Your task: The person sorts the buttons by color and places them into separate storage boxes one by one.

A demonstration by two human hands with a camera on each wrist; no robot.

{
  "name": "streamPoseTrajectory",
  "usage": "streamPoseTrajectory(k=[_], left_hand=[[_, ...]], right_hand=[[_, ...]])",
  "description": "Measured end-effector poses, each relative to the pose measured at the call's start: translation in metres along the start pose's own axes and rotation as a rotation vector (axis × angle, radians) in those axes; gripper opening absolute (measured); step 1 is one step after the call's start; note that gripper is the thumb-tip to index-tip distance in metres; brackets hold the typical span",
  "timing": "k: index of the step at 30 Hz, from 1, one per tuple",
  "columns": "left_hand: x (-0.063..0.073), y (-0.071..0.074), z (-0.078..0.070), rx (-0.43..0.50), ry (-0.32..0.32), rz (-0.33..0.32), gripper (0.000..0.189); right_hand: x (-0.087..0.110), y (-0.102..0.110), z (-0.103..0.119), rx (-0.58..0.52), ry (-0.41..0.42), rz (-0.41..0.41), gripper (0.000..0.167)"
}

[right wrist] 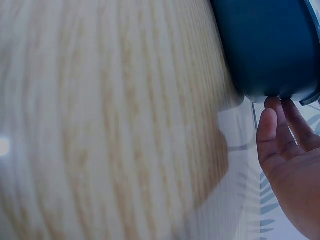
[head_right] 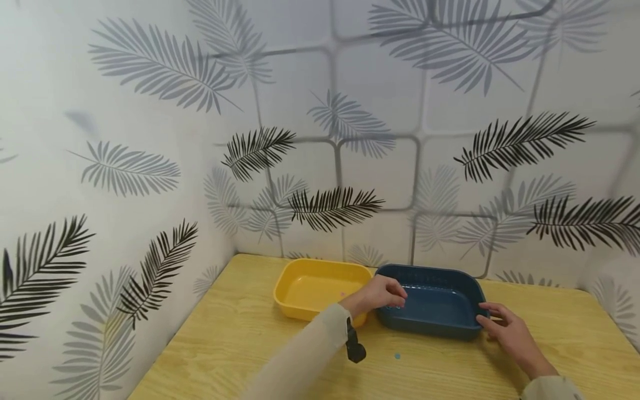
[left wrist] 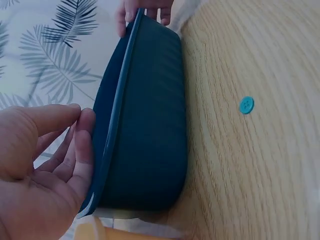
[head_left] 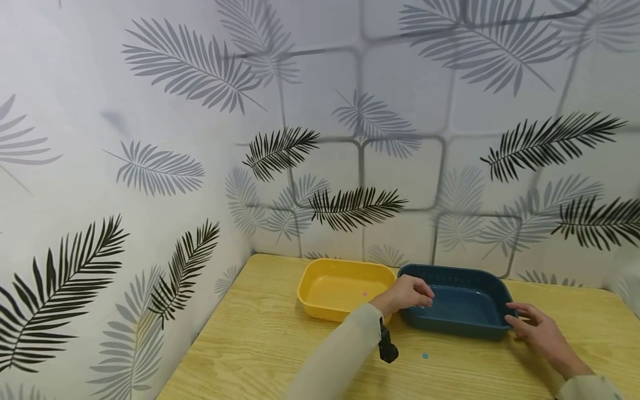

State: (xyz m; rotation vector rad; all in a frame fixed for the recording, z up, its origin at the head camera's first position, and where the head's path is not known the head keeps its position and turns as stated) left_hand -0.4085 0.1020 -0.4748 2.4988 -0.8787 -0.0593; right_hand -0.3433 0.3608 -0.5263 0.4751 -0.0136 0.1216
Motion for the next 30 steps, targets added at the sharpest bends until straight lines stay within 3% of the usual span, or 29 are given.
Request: streamPoseTrajectory(k=[5,11,15,20,24,30], left_hand=[[0.017,0.000,-0.002,-0.027,-0.017,0.083,0.012],[0.040,-0.012,-0.006,-0.049,-0.030,0.237,0.014],[0.054,-0.026,-0.008,-0.154,-0.068,0.348,0.017],[0.066,-0.041,0.002,-0.256,-0.071,0.447,0.023],[0.069,-0.048,0.016,-0.312,-0.041,0.462,0.025],[0.065,-0.051,0.033,-0.309,-0.013,0.397,0.026]], right_hand=[[0.000,0.000,0.000,0.013,-0.002,-0.002,0.062],[0.001,0.000,0.001,0.007,-0.002,0.000,0.061],[0.001,-0.001,0.003,0.002,0.005,0.000,0.061],[0.000,-0.001,0.003,-0.003,0.007,-0.001,0.061],[0.000,-0.001,0.003,-0.007,-0.001,-0.001,0.061],[0.001,-0.002,0.004,-0.012,-0.003,0.002,0.061]])
Point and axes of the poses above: each hand's wrist, its own x-axis away from the middle knuckle, its own y-axis out of the back of the hand, z = x × y, the point moved 9 cm from there along -x, towards the middle knuckle, and after that the axes turned 7 degrees about z, right-handed, at the moved point
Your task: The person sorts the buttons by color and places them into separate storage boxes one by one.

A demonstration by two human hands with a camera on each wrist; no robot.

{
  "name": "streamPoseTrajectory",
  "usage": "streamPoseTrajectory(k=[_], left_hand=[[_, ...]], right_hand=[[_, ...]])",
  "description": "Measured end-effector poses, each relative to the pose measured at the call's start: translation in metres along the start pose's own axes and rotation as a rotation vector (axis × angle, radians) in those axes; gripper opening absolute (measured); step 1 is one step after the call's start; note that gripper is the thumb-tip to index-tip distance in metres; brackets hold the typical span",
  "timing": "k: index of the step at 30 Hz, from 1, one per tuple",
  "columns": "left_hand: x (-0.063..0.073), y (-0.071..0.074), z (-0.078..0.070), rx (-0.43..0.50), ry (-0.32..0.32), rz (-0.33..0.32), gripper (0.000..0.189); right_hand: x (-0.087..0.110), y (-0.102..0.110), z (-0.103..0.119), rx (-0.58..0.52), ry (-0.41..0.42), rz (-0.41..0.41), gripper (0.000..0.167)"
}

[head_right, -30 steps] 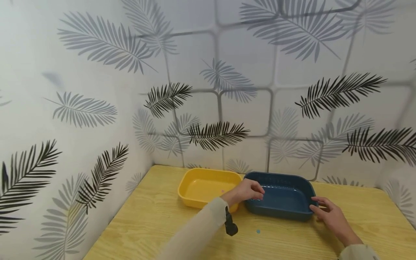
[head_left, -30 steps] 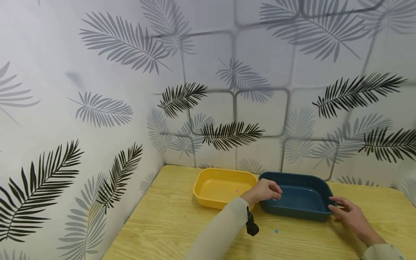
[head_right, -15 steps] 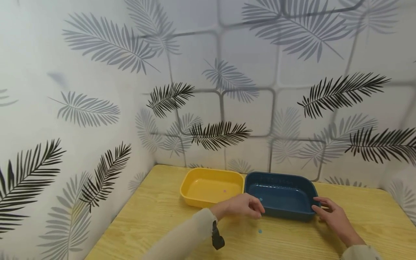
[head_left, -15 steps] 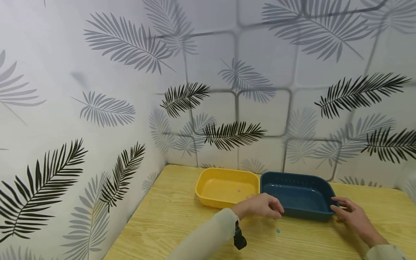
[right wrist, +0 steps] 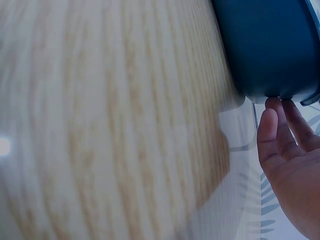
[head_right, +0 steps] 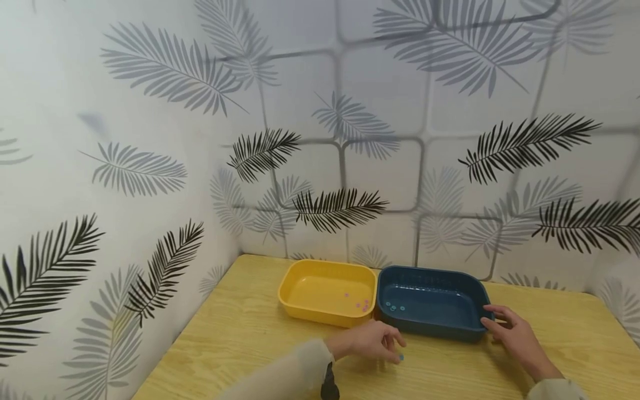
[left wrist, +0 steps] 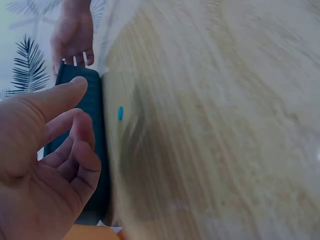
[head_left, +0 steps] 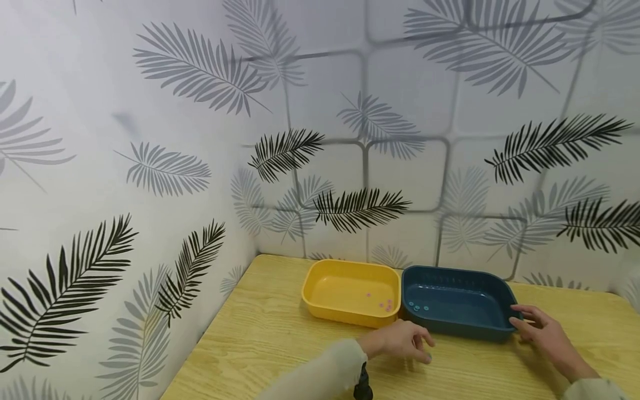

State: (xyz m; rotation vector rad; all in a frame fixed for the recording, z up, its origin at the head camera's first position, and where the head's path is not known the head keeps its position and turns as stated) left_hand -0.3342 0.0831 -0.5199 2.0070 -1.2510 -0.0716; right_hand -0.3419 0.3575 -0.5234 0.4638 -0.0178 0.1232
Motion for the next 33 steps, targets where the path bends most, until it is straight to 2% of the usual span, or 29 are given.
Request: streamPoseTrajectory(k=[6,10,15,18,25,33], left_hand=[[-0.006,-0.004,0.007,-0.044,0.032,-0.030,0.024],[-0.009,-0.004,0.008,-0.127,0.043,-0.037,0.023],[-0.013,-0.004,0.005,-0.291,0.006,-0.056,0.017],[-0.015,-0.004,0.003,-0.343,-0.021,-0.061,0.014],[-0.020,-0.003,-0.002,-0.417,-0.058,-0.079,0.013],[-0.025,-0.006,0.001,-0.426,-0.058,-0.083,0.010]], right_hand=[[0.000,0.001,0.001,-0.003,0.002,-0.008,0.057],[0.000,0.001,0.000,-0.007,0.005,-0.009,0.055],[0.000,0.000,-0.002,-0.018,-0.004,0.001,0.059],[0.000,0.000,-0.002,-0.015,-0.012,-0.001,0.061],[0.000,0.000,-0.001,-0.007,-0.012,-0.007,0.061],[0.001,0.000,0.000,0.008,-0.010,-0.012,0.062]])
Point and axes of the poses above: each hand's wrist, its own x-axis away from the middle knuckle, its own y-axis out of the back of the hand, z = x × y, the point moved 9 cm from there along -x, towards the middle knuckle, and after that the axes turned 7 degrees about z, right-handed, at the moved point
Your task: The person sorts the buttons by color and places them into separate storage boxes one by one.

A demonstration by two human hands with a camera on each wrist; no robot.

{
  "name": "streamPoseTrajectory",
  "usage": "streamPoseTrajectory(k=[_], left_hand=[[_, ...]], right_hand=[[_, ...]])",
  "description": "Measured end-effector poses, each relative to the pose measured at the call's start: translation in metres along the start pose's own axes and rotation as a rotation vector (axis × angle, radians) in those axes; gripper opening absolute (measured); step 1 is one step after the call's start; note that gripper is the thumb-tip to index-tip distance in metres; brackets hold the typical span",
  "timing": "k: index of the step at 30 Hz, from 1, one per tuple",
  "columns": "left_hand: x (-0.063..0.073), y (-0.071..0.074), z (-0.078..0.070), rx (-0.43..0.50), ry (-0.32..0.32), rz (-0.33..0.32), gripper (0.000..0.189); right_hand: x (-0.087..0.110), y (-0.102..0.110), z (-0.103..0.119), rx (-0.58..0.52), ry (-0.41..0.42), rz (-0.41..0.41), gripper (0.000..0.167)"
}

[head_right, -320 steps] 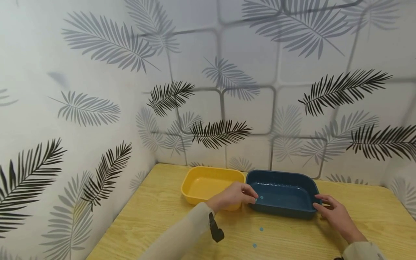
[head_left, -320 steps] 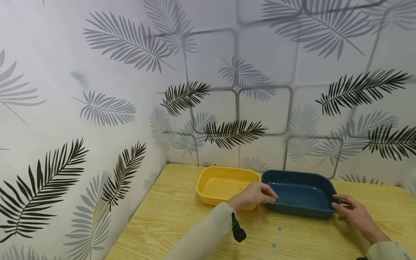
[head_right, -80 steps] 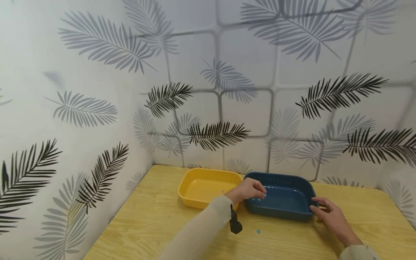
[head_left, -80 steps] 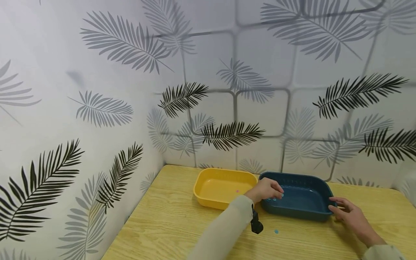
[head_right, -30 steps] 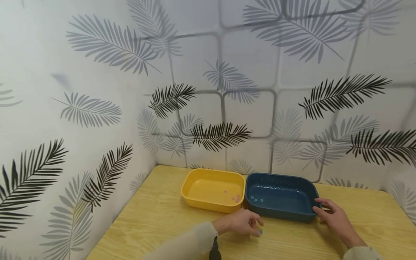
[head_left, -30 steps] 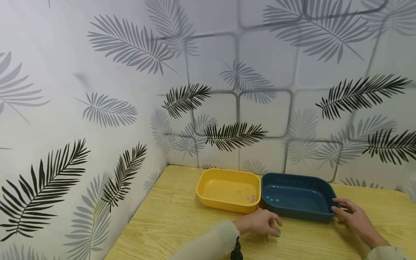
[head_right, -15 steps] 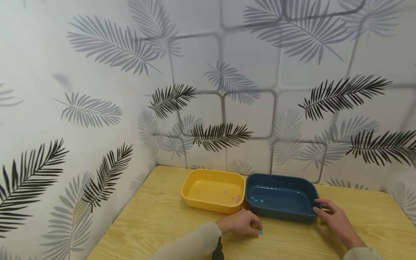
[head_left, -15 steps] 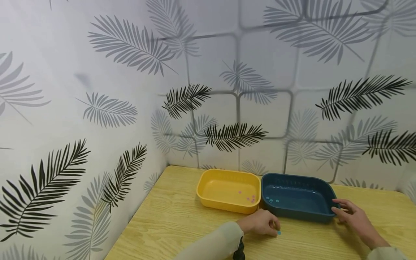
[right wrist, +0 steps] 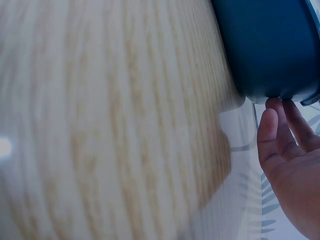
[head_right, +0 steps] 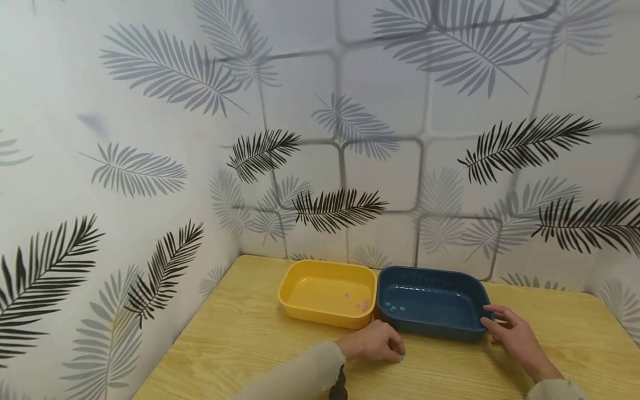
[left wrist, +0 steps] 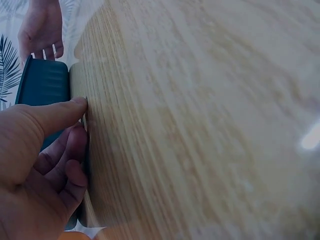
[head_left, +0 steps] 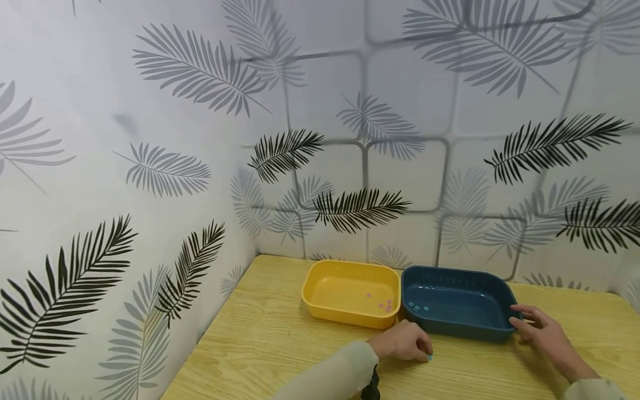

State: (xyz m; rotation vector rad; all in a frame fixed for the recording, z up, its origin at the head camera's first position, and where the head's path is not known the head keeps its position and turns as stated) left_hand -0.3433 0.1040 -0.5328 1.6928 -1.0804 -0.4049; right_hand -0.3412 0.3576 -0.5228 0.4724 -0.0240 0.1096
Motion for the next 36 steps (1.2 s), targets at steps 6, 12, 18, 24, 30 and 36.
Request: streamPoseTrajectory(k=[6,12,18,24,30,36], left_hand=[[-0.0018,-0.0002,-0.0014,-0.011,-0.011,-0.007,0.007],[-0.0029,0.0004,-0.0035,-0.032,-0.012,-0.014,0.005],[-0.0045,0.0008,-0.0012,0.014,0.039,-0.014,0.004],[-0.0061,0.0015,0.0017,0.031,0.099,-0.011,0.006],[-0.0079,-0.0007,0.0024,0.041,0.113,0.014,0.005],[-0.0080,-0.0032,0.0011,0.029,0.128,0.049,0.005]], right_hand=[[-0.0003,0.0002,-0.0003,-0.006,-0.001,0.002,0.061],[-0.0009,0.0005,-0.0013,-0.008,0.002,-0.001,0.061],[-0.0015,0.0004,-0.0033,-0.021,-0.006,0.006,0.062],[-0.0017,0.0005,-0.0045,-0.016,-0.003,0.001,0.062],[-0.0013,0.0009,-0.0028,-0.016,0.005,-0.003,0.061],[-0.0002,0.0000,-0.0022,-0.029,0.000,0.007,0.062]])
Point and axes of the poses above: each hand's wrist, its own x-axis away from the middle knuckle, its own y-axis out of the back of the hand, z = x × y, the point moved 9 cm from there along -x, towards the middle knuckle, and after that the axes turned 7 degrees about z, right-handed, at the moved point
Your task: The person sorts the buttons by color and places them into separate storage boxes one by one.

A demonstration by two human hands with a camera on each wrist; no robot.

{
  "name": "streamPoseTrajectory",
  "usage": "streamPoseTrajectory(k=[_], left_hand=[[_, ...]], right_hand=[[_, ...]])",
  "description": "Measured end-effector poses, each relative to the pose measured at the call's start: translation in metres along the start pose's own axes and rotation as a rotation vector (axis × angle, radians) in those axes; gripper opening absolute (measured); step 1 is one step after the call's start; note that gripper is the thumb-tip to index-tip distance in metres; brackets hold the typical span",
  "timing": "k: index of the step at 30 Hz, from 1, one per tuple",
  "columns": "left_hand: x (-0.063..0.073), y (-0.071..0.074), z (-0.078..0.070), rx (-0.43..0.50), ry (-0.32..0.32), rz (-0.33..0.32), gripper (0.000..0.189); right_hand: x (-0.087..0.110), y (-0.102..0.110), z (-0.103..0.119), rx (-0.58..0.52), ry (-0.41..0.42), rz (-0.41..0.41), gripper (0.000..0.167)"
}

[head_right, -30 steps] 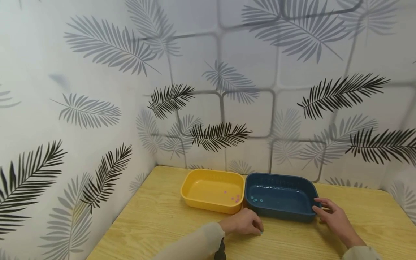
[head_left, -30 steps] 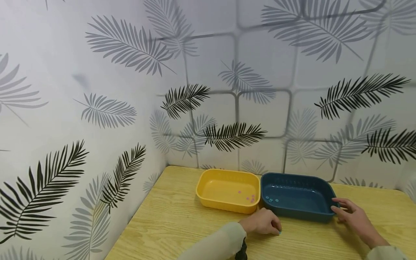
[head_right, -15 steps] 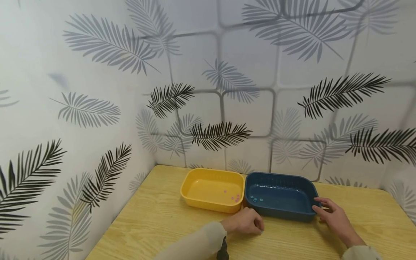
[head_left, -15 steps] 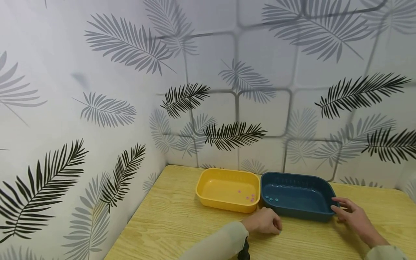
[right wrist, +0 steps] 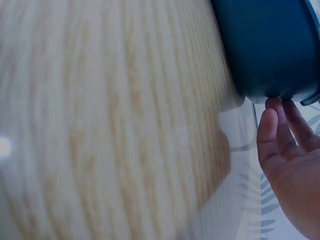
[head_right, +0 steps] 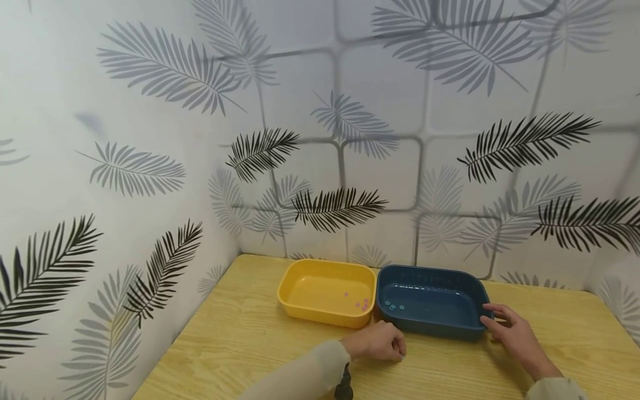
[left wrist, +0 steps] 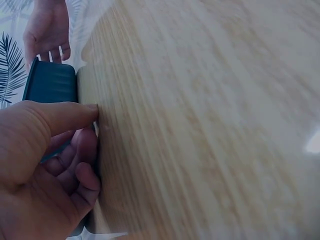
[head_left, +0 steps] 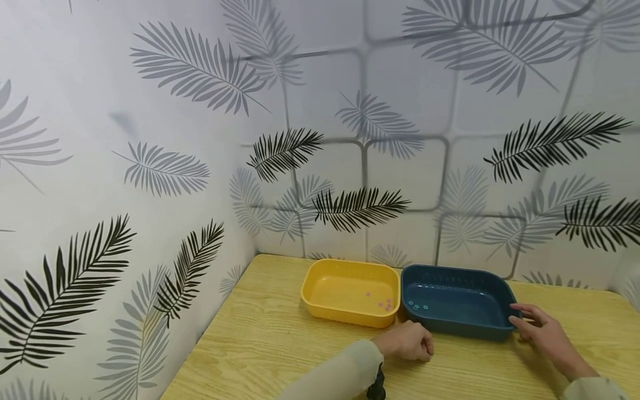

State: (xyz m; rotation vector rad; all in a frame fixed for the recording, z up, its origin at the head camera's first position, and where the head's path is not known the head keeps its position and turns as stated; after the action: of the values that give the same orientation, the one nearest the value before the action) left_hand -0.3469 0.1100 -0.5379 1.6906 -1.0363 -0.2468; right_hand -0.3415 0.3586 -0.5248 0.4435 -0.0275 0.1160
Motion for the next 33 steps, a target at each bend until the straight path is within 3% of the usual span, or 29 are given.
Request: streamPoseTrajectory(k=[8,16,24,26,29,33], left_hand=[[0.002,0.001,-0.005,-0.033,-0.082,-0.031,0.006],[0.005,-0.001,-0.008,-0.042,-0.091,-0.011,0.008],[0.009,-0.002,-0.013,-0.019,-0.141,-0.016,0.007],[0.009,-0.003,-0.011,0.035,-0.144,-0.021,0.007],[0.010,-0.001,-0.006,0.197,-0.137,-0.029,0.006],[0.015,0.009,-0.003,0.358,-0.130,-0.063,0.006]], right_hand=[[-0.001,0.001,0.000,-0.007,0.010,-0.002,0.059],[-0.001,0.000,0.000,-0.004,0.009,0.000,0.059],[0.000,0.000,0.001,0.017,0.021,-0.018,0.058],[0.000,0.001,0.002,0.020,0.023,-0.014,0.057],[0.000,0.001,0.002,0.014,0.023,-0.013,0.056],[0.000,0.000,0.003,0.032,0.021,-0.016,0.057]])
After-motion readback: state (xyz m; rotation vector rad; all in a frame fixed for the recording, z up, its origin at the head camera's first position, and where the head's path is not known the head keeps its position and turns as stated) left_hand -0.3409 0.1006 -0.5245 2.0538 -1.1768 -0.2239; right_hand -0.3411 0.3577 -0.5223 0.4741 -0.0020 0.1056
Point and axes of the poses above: each hand's wrist, its own x-axis away from the middle knuckle, its own y-axis out of the back of the hand, z = x × y, the point moved 9 cm from there along -x, towards the middle knuckle, and after that the axes turned 7 degrees about z, right-handed, at the moved point
